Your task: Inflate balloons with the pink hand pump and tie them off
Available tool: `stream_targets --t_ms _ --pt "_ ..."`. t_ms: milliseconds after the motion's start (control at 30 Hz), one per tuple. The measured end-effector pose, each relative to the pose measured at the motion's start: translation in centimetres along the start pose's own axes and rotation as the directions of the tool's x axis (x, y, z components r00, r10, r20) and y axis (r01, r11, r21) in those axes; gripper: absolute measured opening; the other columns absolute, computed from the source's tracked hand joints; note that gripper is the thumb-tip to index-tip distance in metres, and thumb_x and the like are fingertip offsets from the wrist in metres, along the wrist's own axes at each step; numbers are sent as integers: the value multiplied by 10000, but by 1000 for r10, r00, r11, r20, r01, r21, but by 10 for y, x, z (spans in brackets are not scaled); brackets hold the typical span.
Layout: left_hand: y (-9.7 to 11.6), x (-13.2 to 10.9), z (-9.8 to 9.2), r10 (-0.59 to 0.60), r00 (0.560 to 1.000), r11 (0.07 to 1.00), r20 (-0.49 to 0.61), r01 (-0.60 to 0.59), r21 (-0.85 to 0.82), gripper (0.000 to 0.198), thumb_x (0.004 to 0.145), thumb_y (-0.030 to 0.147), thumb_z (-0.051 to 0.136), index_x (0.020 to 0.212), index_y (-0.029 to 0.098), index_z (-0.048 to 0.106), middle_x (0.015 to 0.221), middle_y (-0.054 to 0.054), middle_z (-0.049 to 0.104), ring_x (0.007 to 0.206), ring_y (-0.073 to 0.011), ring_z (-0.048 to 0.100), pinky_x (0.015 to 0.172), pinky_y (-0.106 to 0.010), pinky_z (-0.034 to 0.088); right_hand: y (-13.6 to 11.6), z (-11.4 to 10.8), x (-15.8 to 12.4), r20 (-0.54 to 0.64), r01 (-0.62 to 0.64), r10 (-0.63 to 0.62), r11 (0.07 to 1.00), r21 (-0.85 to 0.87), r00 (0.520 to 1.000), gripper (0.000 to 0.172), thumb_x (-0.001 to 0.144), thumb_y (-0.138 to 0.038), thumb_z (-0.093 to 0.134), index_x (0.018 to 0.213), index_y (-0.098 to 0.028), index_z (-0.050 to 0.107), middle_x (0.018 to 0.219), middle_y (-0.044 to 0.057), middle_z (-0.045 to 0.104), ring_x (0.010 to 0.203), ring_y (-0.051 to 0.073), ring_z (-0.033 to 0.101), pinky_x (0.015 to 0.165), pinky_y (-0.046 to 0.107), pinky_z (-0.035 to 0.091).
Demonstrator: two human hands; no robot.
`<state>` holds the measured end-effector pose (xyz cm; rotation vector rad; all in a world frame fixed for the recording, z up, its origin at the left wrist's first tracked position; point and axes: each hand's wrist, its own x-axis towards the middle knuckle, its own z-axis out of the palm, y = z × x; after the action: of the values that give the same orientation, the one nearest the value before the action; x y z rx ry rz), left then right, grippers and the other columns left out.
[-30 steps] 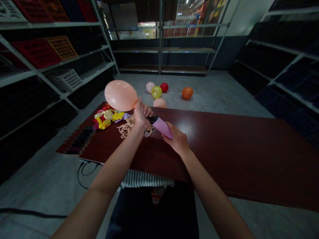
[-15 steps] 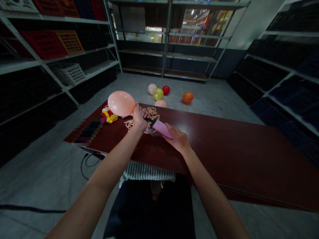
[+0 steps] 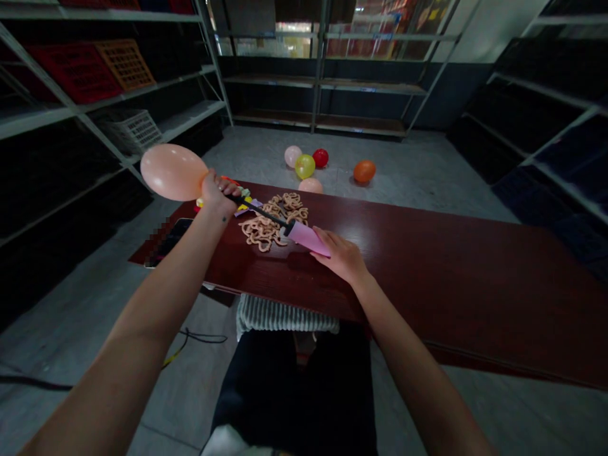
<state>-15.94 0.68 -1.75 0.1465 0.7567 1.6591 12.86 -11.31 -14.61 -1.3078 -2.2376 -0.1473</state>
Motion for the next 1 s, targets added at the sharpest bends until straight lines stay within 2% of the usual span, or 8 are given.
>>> stream_targets --t_ms 100,200,333,467,600,700,800,1000 --pt "3 -1 14 51 998 998 44 -53 42 550 1054 414 455 613 205 201 392 74 217 305 -72 211 357 -220 215 1 0 2 -27 -27 29 998 62 999 564 949 -377 628 1474 -233 478 1350 92 670 1110 252 698 902 398 596" --pt "-10 -5 33 106 987 990 120 -115 75 577 1032 500 485 607 201 232 398 63 235 317 -74 224 356 -225 229 4 -1 3 -80 -126 133 988 95 988 601 917 -379 657 1469 -230 472 1331 96 676 1112 265 696 903 412 591" --pt "-38 -13 58 154 967 982 204 -172 75 571 1044 511 453 615 203 236 426 65 215 326 -74 201 354 -232 209 11 0 2 -104 -237 246 967 96 964 575 907 -396 657 1433 -223 503 1280 96 694 1051 262 710 858 395 589" --pt "-76 -20 71 78 967 990 244 -104 99 563 1041 498 470 621 200 241 442 65 196 336 -70 177 356 -242 191 16 2 3 -102 -282 292 954 102 951 608 889 -386 668 1451 -238 488 1283 90 688 1057 270 702 842 400 586" --pt "-123 -35 62 29 959 992 282 -62 108 560 1041 429 491 599 200 235 447 70 162 339 -64 159 360 -238 157 18 0 4 -123 -309 326 941 139 937 605 877 -376 668 1444 -251 502 1261 76 700 1057 268 699 842 396 581" --pt "-147 -47 44 79 961 995 263 -92 39 542 1029 385 521 591 203 258 447 72 186 342 -66 184 365 -242 192 17 -2 4 -124 -331 344 937 112 931 534 859 -375 680 1367 -252 574 1216 61 721 1014 253 708 824 369 567" --pt "-150 -51 26 75 982 997 173 -80 19 541 1026 384 526 602 199 248 441 76 205 339 -61 199 370 -228 207 16 -4 3 -90 -305 308 951 43 947 502 841 -376 703 1319 -249 616 1171 57 738 964 244 715 781 342 550" --pt "-129 -43 1 26 998 1000 49 -25 -19 523 1045 342 468 598 200 236 431 78 210 328 -63 211 375 -229 204 11 -1 2 -30 -161 161 986 -30 987 524 906 -423 664 1387 -233 583 1250 77 720 1002 245 709 808 340 539"
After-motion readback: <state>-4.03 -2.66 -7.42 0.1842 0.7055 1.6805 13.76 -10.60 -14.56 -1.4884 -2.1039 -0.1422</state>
